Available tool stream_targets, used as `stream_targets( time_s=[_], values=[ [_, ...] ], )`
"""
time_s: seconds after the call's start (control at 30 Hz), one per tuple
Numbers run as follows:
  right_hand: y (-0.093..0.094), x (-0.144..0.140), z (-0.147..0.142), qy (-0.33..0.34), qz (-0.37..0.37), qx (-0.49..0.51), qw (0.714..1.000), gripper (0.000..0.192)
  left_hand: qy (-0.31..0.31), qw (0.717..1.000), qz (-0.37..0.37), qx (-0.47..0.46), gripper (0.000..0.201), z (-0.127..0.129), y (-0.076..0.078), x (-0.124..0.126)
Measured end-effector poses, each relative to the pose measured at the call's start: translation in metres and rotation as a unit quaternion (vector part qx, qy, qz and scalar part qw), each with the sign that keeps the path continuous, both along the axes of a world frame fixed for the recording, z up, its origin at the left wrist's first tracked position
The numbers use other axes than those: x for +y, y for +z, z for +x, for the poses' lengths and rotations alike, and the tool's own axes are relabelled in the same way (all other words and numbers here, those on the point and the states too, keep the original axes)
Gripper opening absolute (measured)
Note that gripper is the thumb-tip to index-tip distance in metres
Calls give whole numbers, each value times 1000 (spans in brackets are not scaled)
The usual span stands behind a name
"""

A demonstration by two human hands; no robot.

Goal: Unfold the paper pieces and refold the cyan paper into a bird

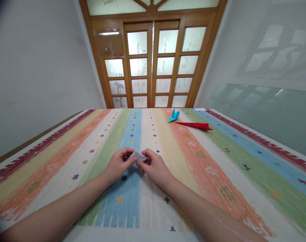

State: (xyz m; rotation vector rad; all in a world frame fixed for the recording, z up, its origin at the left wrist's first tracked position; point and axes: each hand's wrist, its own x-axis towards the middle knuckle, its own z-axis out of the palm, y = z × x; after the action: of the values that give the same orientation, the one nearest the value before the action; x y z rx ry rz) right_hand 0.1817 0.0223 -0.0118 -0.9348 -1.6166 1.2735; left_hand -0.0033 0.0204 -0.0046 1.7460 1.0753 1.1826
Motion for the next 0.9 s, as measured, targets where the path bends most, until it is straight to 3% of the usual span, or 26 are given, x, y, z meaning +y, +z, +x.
stream_targets(
  time_s=[0.4,0.7,0.9],
  values=[
    [1,3,1,-24,-129,83,988,39,-45,994,-90,-31,20,-2,-14,11],
    [-2,6,4,38,-130,41,990,44,-38,988,-124,-84,33,-2,-12,14],
    [-1,5,6,52,-161,42,985,47,-5,993,-110,-47,32,-4,-12,13]
  ],
)
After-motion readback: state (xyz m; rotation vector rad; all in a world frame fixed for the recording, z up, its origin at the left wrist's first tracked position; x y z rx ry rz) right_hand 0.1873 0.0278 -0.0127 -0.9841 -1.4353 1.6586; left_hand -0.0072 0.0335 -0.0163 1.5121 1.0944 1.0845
